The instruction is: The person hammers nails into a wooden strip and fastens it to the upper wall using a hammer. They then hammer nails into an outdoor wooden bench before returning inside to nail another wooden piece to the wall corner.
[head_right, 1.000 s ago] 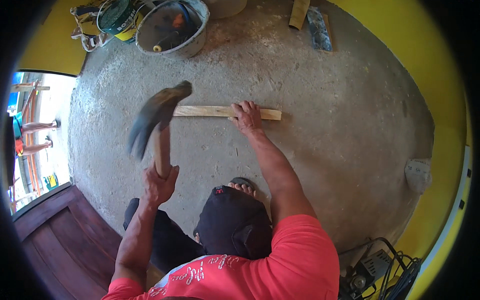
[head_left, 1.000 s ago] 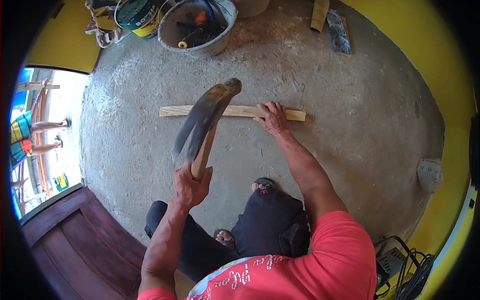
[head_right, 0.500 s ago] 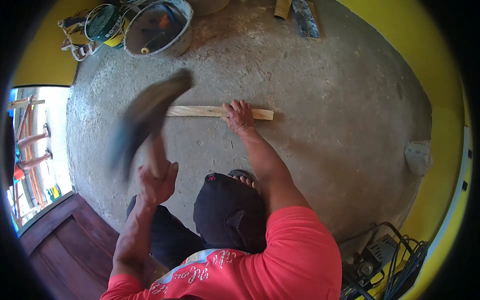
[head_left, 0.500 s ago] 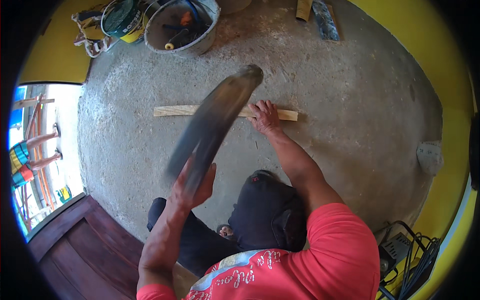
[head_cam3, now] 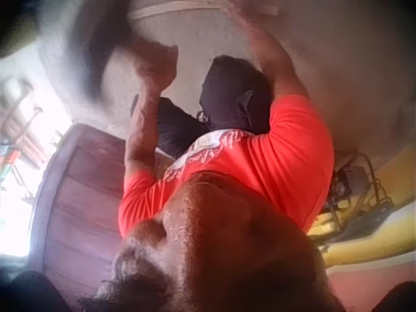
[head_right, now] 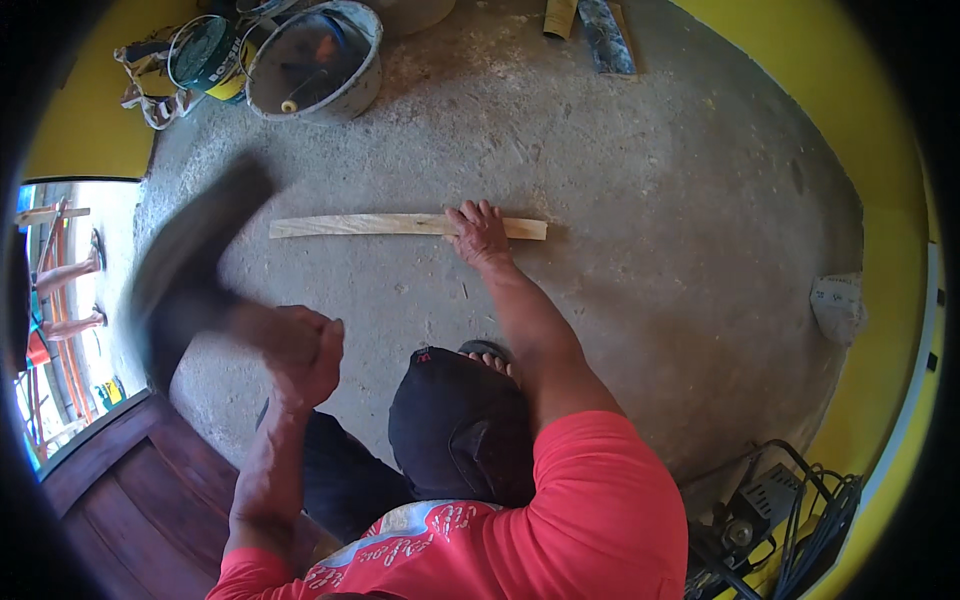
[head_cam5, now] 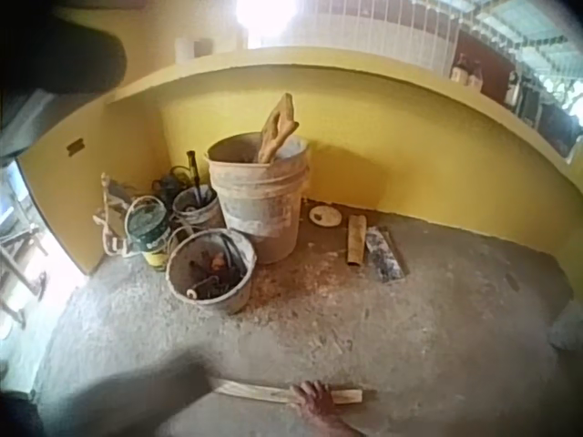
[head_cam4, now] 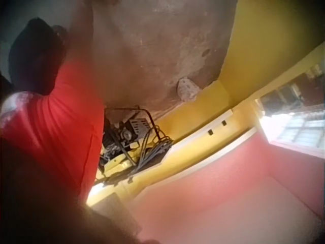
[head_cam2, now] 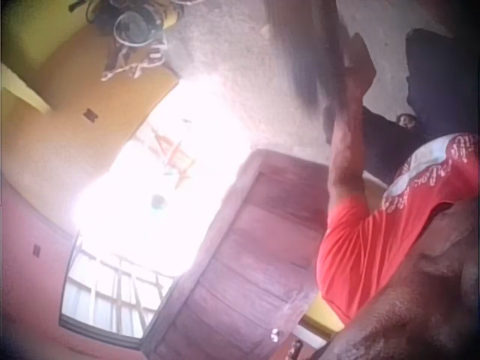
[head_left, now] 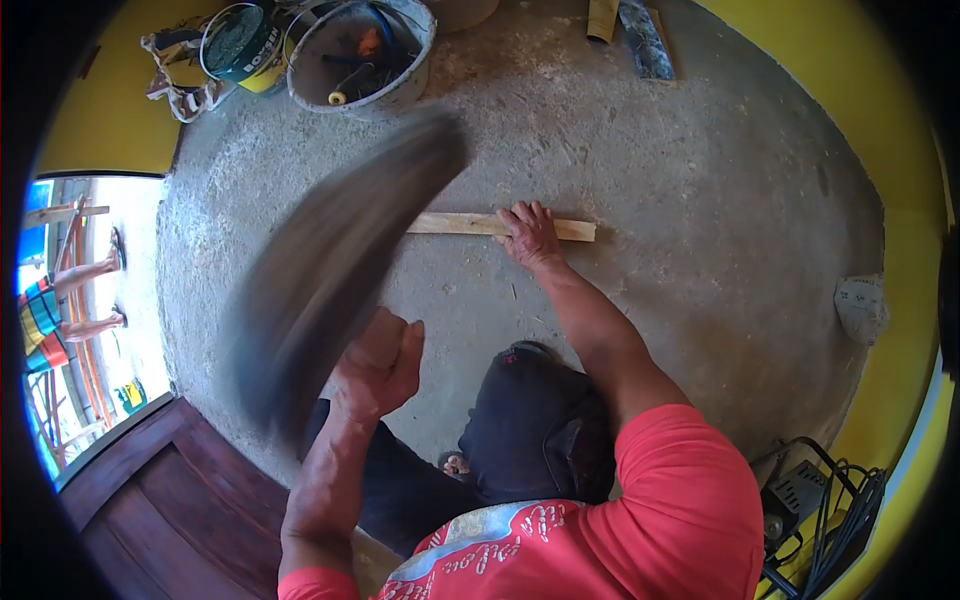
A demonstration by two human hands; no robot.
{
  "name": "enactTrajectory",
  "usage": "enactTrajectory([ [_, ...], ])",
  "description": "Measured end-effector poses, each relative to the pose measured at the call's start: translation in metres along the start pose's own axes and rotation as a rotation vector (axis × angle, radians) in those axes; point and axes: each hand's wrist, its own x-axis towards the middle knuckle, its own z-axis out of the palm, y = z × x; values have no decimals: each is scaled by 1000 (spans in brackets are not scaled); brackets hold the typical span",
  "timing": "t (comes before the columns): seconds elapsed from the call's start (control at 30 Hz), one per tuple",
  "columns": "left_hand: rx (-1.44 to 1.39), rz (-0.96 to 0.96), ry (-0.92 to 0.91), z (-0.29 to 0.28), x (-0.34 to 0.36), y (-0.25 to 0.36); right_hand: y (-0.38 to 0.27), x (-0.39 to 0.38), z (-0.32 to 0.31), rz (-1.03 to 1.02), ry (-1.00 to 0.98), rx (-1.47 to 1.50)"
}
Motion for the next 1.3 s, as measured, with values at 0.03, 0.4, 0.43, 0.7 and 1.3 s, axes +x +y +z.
enactTrajectory([
  [0.03, 11, -9, 13, -1, -4, -12, -11, 7, 0, -30, 21, 11],
  [0.4, 121, -235, -37, 15, -6, -40, -8, 6, 1, -15, -29, -7],
  [0.43, 108, -171, -51, 12, -9, -41, -8, 5, 1, -17, -24, -11],
  [0.7, 324, -393, -265, 40, 1, -122, -31, 18, 2, -60, 6, 54],
  [1.3, 196, -204, -147, 24, 1, -52, -8, 3, 3, -18, -48, 24],
])
